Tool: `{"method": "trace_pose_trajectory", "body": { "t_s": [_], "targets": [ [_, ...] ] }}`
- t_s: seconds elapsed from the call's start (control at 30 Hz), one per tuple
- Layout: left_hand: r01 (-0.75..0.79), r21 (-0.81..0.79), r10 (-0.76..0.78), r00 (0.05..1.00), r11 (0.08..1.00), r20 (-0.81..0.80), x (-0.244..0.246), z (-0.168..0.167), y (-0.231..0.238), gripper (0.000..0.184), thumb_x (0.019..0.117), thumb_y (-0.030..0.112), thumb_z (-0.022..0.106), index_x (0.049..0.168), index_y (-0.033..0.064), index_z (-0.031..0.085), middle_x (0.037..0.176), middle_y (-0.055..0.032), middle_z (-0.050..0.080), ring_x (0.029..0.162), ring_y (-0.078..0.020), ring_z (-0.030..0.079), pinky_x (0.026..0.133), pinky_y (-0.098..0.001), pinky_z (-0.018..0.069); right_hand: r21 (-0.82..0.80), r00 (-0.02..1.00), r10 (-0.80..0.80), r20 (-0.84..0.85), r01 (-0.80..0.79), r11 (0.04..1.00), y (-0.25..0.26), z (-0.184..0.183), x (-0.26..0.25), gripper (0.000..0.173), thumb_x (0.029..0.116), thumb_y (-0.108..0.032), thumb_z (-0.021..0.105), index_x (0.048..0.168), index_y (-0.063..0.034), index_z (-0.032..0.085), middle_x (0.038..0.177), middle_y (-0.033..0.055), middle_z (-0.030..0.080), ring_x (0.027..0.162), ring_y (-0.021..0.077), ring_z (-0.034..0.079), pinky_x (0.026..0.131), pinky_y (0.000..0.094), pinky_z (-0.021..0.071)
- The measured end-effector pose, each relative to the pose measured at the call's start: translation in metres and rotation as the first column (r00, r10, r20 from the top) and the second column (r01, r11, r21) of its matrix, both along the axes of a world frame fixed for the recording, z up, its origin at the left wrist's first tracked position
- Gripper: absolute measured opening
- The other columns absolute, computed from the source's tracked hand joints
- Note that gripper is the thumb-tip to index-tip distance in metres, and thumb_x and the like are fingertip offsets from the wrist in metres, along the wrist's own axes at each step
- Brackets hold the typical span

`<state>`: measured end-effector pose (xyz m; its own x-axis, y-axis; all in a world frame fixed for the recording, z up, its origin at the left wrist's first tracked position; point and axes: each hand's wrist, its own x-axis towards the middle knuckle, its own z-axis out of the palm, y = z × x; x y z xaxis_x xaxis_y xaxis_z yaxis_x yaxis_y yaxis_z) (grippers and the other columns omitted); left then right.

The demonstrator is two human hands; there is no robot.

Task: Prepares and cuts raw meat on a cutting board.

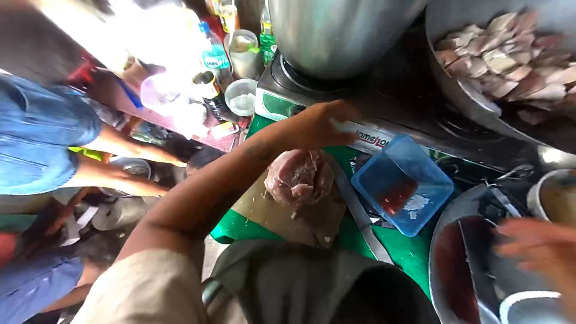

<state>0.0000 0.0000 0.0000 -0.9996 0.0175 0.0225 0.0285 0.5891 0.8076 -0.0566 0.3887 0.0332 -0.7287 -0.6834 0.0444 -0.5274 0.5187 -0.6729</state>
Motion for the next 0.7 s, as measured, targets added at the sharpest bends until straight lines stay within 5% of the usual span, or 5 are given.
{"method": "trace_pose_trajectory", "body": {
  "t_s": [0.13, 0.23, 0.33, 0.5, 0.7],
  "targets": [
    [-0.204, -0.337, 0.279, 0.941, 0.919, 0.19, 0.079, -0.038, -0.003, 0.073, 0.0817, 0.038, 0.085, 0.144, 0.0133, 0.056, 0.15, -0.0217, 0.048, 0.138, -0.0455, 0.044, 0.107, -0.0664, 0.0416, 0.465, 0.954, -0.07, 0.292, -0.077, 0.882, -0.031, -0.089, 0.065, 0.031, 0.1023, -0.009, 0.058, 0.126, 0.0109, 0.065, 0.119, 0.0341, 0.066, 0.109, 0.0461, 0.067, 0.097, 0.0586, 0.0519],
    [-0.261, -0.4, 0.341, 0.929, 0.879, 0.144, 0.106, -0.087, 0.037, 0.088, 0.0725, 0.046, 0.089, 0.15, 0.0248, 0.051, 0.161, -0.0247, 0.033, 0.143, -0.0507, 0.035, 0.102, -0.0724, 0.0415, 0.693, 0.965, -0.195, 0.173, 0.021, 0.72, -0.048, -0.137, 0.088, 0.042, 0.0964, 0.0, 0.062, 0.138, 0.004, 0.056, 0.138, 0.0337, 0.052, 0.128, 0.0519, 0.054, 0.099, 0.0626, 0.0503],
    [-0.31, -0.461, 0.367, 0.93, 0.832, 0.036, 0.107, -0.124, 0.056, 0.089, 0.073, 0.051, 0.086, 0.152, 0.0308, 0.05, 0.165, -0.0239, 0.026, 0.149, -0.0499, 0.027, 0.11, -0.0725, 0.0314, 0.575, 0.987, -0.161, -0.021, 0.144, 0.806, -0.043, -0.165, 0.094, 0.039, 0.0874, 0.009, 0.065, 0.126, 0.0074, 0.061, 0.126, 0.0347, 0.058, 0.12, 0.053, 0.058, 0.09, 0.063, 0.0548],
    [-0.225, -0.563, 0.309, 0.949, 0.795, 0.057, 0.109, -0.121, 0.021, 0.088, 0.0687, 0.057, 0.086, 0.148, 0.0371, 0.051, 0.161, -0.0151, 0.037, 0.143, -0.0446, 0.038, 0.099, -0.0684, 0.0451, 0.547, 0.98, -0.197, 0.007, 0.161, 0.821, -0.047, -0.168, 0.086, 0.057, 0.0814, 0.006, 0.073, 0.135, 0.0063, 0.054, 0.13, 0.0347, 0.057, 0.125, 0.0527, 0.055, 0.094, 0.0646, 0.0521],
    [-0.121, -0.393, 0.187, 0.973, 0.912, 0.134, 0.131, -0.105, -0.066, 0.066, 0.0849, 0.016, 0.081, 0.146, 0.0219, 0.056, 0.149, -0.0191, 0.05, 0.136, -0.0398, 0.049, 0.108, -0.0628, 0.0418, 0.479, 0.962, -0.268, 0.05, 0.213, 0.852, -0.048, -0.172, 0.096, 0.068, 0.0785, 0.002, 0.077, 0.14, 0.0079, 0.049, 0.132, 0.0356, 0.056, 0.125, 0.0535, 0.055, 0.097, 0.0661, 0.0501]
  ]
}}
